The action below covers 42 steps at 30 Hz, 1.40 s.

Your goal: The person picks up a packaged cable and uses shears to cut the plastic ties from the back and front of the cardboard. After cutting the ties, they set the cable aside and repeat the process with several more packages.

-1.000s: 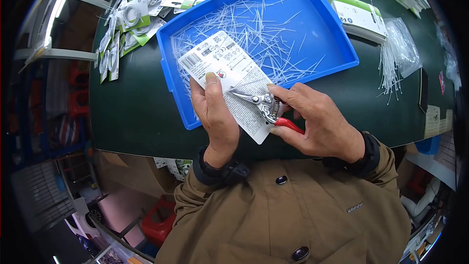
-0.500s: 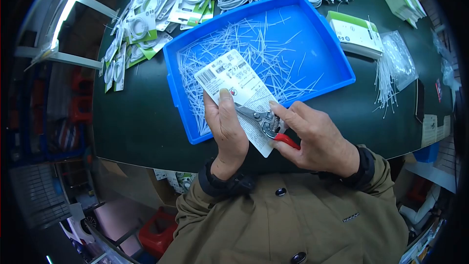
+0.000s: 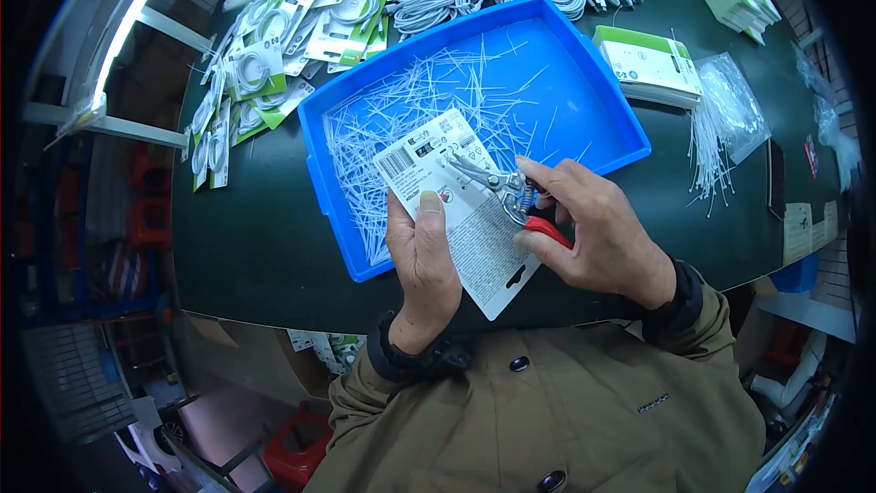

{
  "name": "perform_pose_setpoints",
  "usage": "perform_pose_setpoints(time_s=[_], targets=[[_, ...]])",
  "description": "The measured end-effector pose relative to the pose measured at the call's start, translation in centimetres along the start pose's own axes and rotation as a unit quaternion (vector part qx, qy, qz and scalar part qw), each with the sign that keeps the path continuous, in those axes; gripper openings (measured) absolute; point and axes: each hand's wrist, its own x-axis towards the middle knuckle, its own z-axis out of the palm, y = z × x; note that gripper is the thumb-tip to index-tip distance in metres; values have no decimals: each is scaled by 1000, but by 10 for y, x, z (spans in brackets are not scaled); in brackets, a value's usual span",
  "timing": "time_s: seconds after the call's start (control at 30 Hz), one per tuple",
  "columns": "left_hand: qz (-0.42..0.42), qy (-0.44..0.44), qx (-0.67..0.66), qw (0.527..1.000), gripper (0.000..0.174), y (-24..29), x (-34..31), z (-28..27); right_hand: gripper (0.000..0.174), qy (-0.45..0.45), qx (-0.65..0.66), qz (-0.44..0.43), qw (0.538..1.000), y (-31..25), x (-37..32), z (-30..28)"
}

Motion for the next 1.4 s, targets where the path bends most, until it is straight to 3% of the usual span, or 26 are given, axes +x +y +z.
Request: perform_pose_setpoints(time_s=[0.33,1.0,1.2,1.33,1.37,1.4], targets=[[-31,4,20,999,38,-1,-1,0,66,-13,-61,-7,998,5,9,2],[-85,-5,65,994,35,-1,-12,-29,59,-23,25,4,999,12,-3,18],[-120,-20,-17,992,37,29,-7,-61,65,14,88,-6,996,12,1,0],[-149,77,-95,981,31,55,5,-73,65,19,80,-71,994,-4,17,-18],[-133,11,-154,979,30,58,7,-82,65,17,81,-92,992,-10,22,-18],[-67,-202,-295,931,30,26,22,-122,66,1,83,-99,992,-16,26,-17]])
